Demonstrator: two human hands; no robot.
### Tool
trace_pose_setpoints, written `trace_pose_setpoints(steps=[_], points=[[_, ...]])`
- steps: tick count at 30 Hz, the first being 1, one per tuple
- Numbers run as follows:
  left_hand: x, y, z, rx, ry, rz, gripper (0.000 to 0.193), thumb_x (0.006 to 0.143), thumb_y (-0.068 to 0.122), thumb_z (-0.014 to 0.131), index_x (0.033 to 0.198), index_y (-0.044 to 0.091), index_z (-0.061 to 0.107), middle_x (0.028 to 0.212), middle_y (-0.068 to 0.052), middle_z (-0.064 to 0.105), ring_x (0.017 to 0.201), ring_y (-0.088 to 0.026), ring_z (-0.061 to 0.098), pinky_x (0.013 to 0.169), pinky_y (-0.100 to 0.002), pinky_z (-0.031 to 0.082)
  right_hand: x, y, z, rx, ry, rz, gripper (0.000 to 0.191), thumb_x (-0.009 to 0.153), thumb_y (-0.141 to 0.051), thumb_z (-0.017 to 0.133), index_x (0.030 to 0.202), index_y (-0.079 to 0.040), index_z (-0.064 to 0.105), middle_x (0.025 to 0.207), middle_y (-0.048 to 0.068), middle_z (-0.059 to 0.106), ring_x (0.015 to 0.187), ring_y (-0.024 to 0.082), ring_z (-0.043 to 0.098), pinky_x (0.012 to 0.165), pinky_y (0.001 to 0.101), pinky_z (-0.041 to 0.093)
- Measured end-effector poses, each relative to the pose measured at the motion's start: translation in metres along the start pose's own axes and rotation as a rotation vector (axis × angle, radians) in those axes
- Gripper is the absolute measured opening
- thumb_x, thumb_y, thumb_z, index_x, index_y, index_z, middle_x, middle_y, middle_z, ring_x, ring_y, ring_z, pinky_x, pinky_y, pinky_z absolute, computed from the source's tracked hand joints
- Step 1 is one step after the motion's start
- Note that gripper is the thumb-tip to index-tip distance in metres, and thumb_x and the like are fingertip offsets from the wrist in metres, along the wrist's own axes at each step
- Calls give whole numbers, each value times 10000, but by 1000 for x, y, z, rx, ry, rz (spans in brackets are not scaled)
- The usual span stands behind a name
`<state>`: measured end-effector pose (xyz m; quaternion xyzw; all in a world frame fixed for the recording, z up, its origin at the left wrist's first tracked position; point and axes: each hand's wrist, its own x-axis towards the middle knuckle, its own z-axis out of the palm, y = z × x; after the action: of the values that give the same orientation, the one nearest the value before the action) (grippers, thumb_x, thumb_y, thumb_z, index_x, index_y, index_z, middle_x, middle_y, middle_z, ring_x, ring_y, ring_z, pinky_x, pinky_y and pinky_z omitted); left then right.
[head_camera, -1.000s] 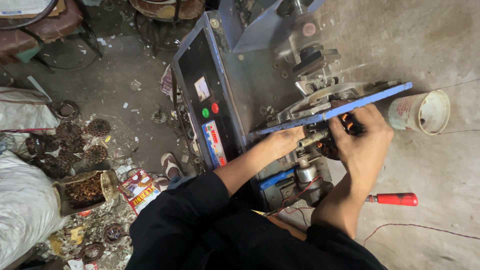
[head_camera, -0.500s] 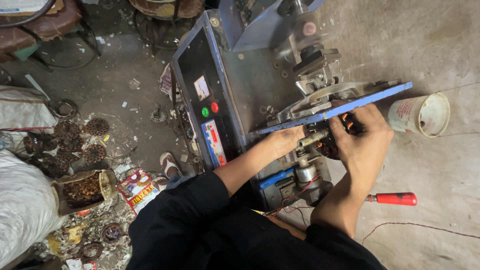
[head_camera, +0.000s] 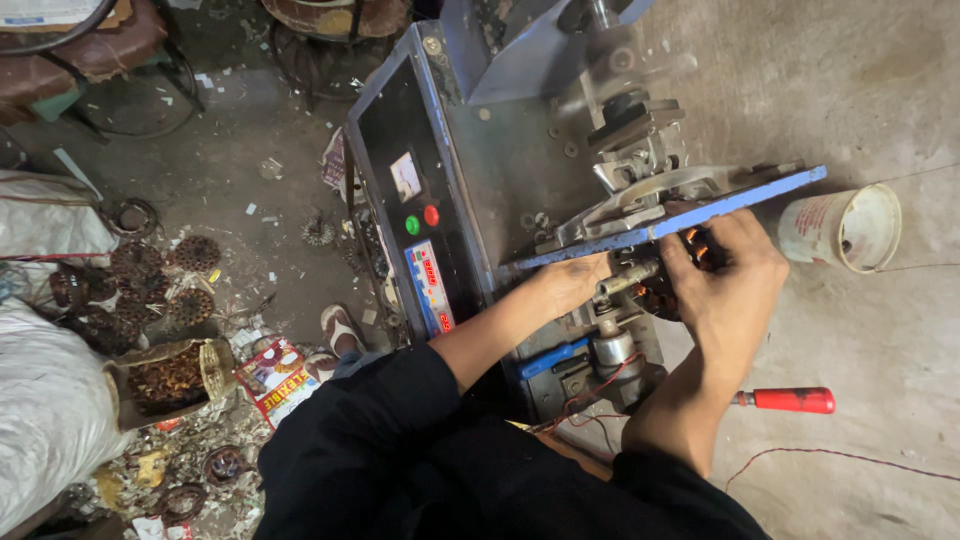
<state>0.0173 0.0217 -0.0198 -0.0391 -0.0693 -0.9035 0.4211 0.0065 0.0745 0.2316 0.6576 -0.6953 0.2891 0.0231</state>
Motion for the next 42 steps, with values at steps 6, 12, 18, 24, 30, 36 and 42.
trace_pose_setpoints(steps=[6,12,18,24,30,36,42], points=[[1,-11,-27,-64,-233,36,829,841,303,854,1534,69,465,1548,-73,516,1446,-246,469,1225,-541,392,-4,4,3,15,-7,-44,252,907,-30,810,1149,-12,745,1058,135,721,966,253,704,884,340,539],[22,-32,-60,-46,-135,-8,807,899,335,819,1536,-1,454,1593,-114,479,1472,-242,437,1262,-432,337,-4,17,6,-15,-22,-60,244,920,-54,837,1130,0,726,1000,144,696,845,258,664,846,359,519],[23,-33,-64,-76,-177,41,808,895,313,849,1498,-38,442,1571,-129,464,1507,-252,413,1312,-439,295,-3,20,6,-57,-23,-111,280,879,-31,827,1140,4,732,1004,154,690,877,280,665,863,371,517],[6,-7,-25,-48,-249,68,978,745,325,917,1548,72,419,1579,-53,476,1487,-240,404,1249,-522,336,-2,7,5,44,-5,-46,259,891,-42,809,1139,-14,737,1083,131,708,919,260,686,851,347,531],[-8,11,-3,-34,-197,33,1079,701,350,951,1574,95,370,1575,-68,429,1494,-272,378,1228,-615,350,0,1,3,26,-5,-8,281,864,-24,806,1135,-14,737,1043,127,708,892,246,686,829,338,528],[-9,11,0,14,-196,70,1082,708,392,952,1582,82,393,1595,-63,450,1512,-251,389,1250,-549,352,2,-5,2,18,-4,-22,290,857,-25,804,1141,-24,744,1074,126,720,908,243,699,838,331,534],[-14,15,6,-43,-215,45,959,754,354,926,1546,120,438,1555,-31,490,1464,-225,444,1221,-529,397,1,-6,1,32,-12,-7,305,854,-22,793,1156,-33,752,1077,127,715,917,255,693,841,341,531]])
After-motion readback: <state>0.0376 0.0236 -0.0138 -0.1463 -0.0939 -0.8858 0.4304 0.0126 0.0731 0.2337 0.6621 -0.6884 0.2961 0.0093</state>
